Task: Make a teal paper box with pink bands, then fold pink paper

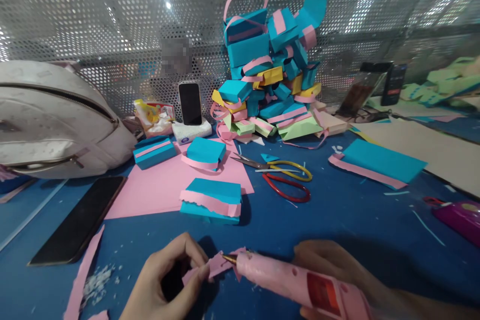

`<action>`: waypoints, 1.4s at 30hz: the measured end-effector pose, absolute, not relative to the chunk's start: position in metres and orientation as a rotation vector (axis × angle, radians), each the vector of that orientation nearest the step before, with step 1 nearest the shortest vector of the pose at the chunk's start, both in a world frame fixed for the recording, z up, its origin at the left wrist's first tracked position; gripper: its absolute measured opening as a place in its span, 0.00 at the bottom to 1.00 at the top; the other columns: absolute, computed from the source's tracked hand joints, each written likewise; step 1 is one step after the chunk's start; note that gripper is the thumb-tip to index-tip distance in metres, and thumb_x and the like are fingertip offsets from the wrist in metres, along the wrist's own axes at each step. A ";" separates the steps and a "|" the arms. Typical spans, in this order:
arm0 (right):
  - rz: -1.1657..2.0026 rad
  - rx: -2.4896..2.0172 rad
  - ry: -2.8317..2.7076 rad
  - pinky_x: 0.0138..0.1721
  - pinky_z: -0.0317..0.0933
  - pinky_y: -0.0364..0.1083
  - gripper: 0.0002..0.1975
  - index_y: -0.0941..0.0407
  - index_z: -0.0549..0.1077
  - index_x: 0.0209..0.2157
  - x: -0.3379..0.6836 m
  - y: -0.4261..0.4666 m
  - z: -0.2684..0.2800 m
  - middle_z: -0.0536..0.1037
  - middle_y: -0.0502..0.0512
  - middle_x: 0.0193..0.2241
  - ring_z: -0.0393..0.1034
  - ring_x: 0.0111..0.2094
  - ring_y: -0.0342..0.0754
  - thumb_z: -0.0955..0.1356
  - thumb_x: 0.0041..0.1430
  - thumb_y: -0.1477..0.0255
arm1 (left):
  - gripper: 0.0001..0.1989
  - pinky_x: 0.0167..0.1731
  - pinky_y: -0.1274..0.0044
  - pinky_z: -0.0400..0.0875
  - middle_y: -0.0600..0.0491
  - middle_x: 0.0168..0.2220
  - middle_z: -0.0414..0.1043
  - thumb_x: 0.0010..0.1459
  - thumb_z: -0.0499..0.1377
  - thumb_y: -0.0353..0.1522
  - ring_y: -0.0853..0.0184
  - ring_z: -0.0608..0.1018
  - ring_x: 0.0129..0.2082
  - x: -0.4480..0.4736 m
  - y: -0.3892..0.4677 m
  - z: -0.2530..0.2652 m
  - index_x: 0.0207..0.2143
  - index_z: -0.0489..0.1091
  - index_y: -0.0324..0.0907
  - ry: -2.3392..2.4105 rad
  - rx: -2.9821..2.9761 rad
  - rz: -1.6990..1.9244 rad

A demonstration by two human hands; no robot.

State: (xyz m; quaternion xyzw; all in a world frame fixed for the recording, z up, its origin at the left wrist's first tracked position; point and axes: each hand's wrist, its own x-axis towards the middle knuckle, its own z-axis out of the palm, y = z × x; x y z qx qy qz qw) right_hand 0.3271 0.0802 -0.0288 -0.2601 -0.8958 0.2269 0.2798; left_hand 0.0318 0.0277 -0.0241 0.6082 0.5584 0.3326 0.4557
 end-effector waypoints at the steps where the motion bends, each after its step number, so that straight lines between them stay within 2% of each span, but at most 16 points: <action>1: 0.638 -0.689 -2.412 0.32 0.70 0.43 0.16 0.56 0.74 0.32 0.327 0.080 -0.026 0.75 0.56 0.26 0.71 0.25 0.45 0.59 0.67 0.64 | 0.17 0.28 0.78 0.63 0.52 0.28 0.68 0.65 0.53 0.45 0.69 0.68 0.29 0.032 0.028 -0.025 0.29 0.65 0.42 1.379 1.497 0.831; 5: 0.706 -0.655 -2.436 0.35 0.71 0.44 0.16 0.56 0.74 0.33 0.327 0.081 -0.018 0.77 0.56 0.28 0.72 0.27 0.46 0.59 0.69 0.65 | 0.17 0.24 0.80 0.62 0.53 0.27 0.66 0.64 0.54 0.45 0.70 0.68 0.27 0.033 0.026 -0.025 0.29 0.66 0.42 1.383 1.456 0.859; 15: 0.601 -0.693 -2.430 0.33 0.70 0.44 0.20 0.55 0.72 0.33 0.326 0.079 -0.021 0.76 0.57 0.28 0.72 0.26 0.46 0.55 0.70 0.62 | 0.17 0.27 0.79 0.62 0.53 0.28 0.67 0.65 0.53 0.44 0.70 0.67 0.28 0.031 0.027 -0.024 0.30 0.65 0.42 1.374 1.495 0.829; 18: 0.567 -0.685 -2.439 0.31 0.68 0.43 0.19 0.54 0.72 0.32 0.326 0.079 -0.022 0.77 0.57 0.30 0.72 0.26 0.45 0.56 0.70 0.63 | 0.17 0.29 0.79 0.62 0.53 0.28 0.67 0.66 0.53 0.44 0.70 0.68 0.29 0.030 0.026 -0.024 0.30 0.65 0.42 1.371 1.498 0.825; 23: 0.584 -0.642 -2.431 0.35 0.70 0.44 0.14 0.55 0.72 0.33 0.326 0.081 -0.021 0.74 0.55 0.26 0.72 0.26 0.46 0.59 0.67 0.67 | 0.17 0.29 0.78 0.62 0.53 0.29 0.67 0.66 0.52 0.44 0.69 0.68 0.29 0.029 0.025 -0.024 0.30 0.65 0.42 1.366 1.493 0.840; 28: 0.608 -0.662 -2.429 0.33 0.70 0.43 0.10 0.56 0.72 0.32 0.325 0.080 -0.019 0.75 0.54 0.26 0.71 0.27 0.45 0.61 0.64 0.70 | 0.17 0.28 0.79 0.61 0.53 0.29 0.67 0.65 0.53 0.44 0.69 0.68 0.30 0.031 0.027 -0.023 0.30 0.65 0.42 1.373 1.488 0.846; 42: 0.622 -0.744 -2.424 0.34 0.70 0.42 0.11 0.56 0.73 0.34 0.326 0.078 -0.018 0.75 0.55 0.27 0.71 0.27 0.45 0.62 0.65 0.67 | 0.17 0.26 0.79 0.61 0.52 0.27 0.68 0.64 0.55 0.44 0.69 0.68 0.28 0.034 0.026 -0.021 0.29 0.67 0.41 1.385 1.446 0.900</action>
